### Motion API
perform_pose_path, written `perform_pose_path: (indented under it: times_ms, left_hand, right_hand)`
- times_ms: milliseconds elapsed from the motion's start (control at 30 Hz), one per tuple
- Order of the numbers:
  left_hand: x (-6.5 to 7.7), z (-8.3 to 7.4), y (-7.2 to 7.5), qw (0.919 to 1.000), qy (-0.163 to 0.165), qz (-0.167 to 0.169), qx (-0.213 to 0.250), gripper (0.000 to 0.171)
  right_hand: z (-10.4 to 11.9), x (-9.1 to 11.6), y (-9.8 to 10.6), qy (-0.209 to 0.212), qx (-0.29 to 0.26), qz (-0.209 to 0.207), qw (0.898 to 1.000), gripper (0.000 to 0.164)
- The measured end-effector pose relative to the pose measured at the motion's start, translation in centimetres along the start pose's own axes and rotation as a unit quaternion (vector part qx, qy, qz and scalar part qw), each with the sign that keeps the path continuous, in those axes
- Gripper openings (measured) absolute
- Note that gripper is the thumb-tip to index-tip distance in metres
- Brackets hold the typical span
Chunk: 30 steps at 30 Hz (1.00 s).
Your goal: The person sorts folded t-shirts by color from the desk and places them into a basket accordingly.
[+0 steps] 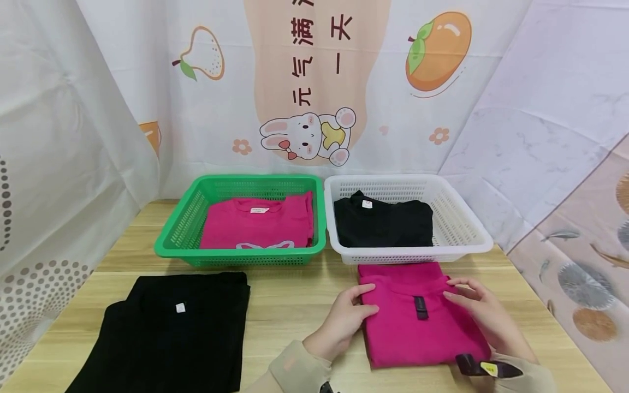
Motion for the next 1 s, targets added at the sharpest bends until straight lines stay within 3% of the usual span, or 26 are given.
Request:
perform_pose_path:
  times_ms: [100, 233, 500, 633, 833, 1000]
  left_hand:
    - [0.2, 0.9, -0.6, 0.9989, 0.025, 0.033, 0.024, 0.051]
    - [0.2, 1.8, -1.2, 0.9971, 0.041, 0.063, 0.014, 0.049]
    - [0.3, 1.3, -0.5, 0.9986, 0.023, 0.041, -0.025, 0.046]
    - [0.8, 0.8, -0.1, 0.9985, 0.016, 0.041, -0.031, 0.048]
    - [1.4, 0.1, 0.5, 0.9983, 0.012, 0.049, -0.028, 0.059]
    - [2.1, -0.7, 1.2, 0.9984, 0.002, 0.046, -0.034, 0.062]
  right_hand:
    - [-0.2, -0.2, -0.5, 0.006, 0.0, 0.028, 1.0, 0.025]
    - [-0.2, -0.1, -1.2, 0.005, 0.029, 0.065, 0.997, 0.027]
    - [0.6, 1.0, -3.9, 0.009, 0.02, 0.196, 0.98, 0.037]
    - [1.3, 1.2, -4.7, 0.025, 0.007, 0.229, 0.973, 0.04]
    - [1.8, 1.1, -4.8, 0.03, -0.002, 0.22, 0.975, 0.047]
    - [2.8, 1.2, -4.9, 0.067, 0.012, 0.192, 0.979, 0.05]
Point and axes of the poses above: each hand's wrist, its own x-axis away from the middle knuckle, its own y-axis out of the back of the hand, z = x × y, the point moved 9 cm from there along -x, towards the middle knuckle, and after that the axes turned 3 degrees about -x, right-handed, at the moved point
